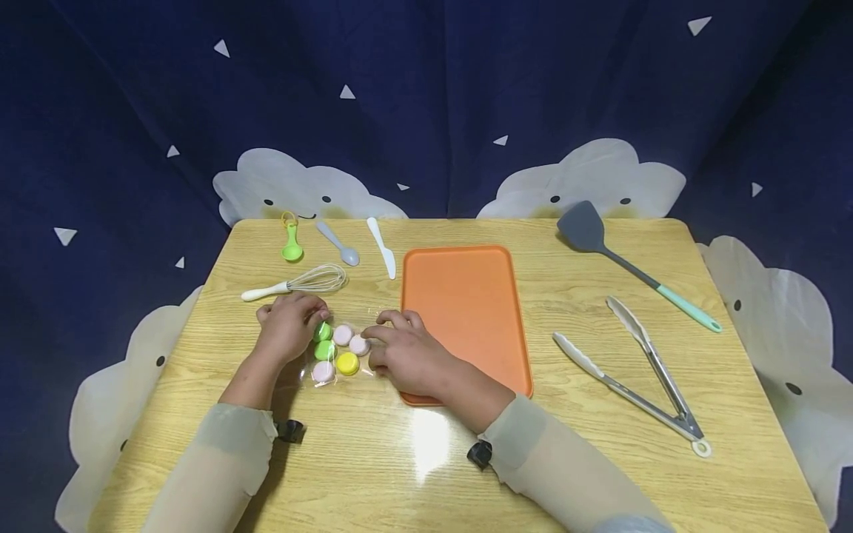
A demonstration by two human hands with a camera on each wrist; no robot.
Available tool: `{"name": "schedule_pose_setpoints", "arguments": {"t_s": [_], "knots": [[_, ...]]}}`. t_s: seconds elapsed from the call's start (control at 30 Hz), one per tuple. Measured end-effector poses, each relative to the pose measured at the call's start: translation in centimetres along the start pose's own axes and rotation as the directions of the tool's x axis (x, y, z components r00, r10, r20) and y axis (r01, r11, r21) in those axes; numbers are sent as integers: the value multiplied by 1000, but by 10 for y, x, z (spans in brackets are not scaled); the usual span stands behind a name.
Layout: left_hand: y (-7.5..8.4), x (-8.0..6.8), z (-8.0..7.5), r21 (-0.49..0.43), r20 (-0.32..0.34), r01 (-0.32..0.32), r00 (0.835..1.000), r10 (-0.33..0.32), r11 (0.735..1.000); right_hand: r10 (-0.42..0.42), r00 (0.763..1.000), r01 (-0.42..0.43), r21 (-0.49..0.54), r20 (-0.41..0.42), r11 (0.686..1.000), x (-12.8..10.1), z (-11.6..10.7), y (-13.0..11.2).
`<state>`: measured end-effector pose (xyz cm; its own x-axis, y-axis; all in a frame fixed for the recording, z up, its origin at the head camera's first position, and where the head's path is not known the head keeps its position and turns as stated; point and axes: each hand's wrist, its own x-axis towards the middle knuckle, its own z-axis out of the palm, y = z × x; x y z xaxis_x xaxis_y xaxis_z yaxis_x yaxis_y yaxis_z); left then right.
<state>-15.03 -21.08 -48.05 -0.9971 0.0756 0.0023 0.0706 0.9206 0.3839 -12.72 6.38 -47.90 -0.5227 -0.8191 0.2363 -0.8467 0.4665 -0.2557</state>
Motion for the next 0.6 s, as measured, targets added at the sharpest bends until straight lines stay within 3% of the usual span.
{"name": "schedule_pose_setpoints", "arguments": {"t_s": [0.37, 0.47, 0.6], "knots": [[8, -7, 2, -71, 9, -13, 1000, 14, 997, 9, 998, -9, 4, -69, 1000, -16, -3, 12], [18, -12, 2, -104, 4, -60, 998, 60, 993, 22, 998, -22, -1, -65, 1000, -17, -4, 14], [30, -19, 3, -139, 44, -169, 983, 177, 976, 53, 997, -53, -4, -52, 999, -18, -6, 15]]}}
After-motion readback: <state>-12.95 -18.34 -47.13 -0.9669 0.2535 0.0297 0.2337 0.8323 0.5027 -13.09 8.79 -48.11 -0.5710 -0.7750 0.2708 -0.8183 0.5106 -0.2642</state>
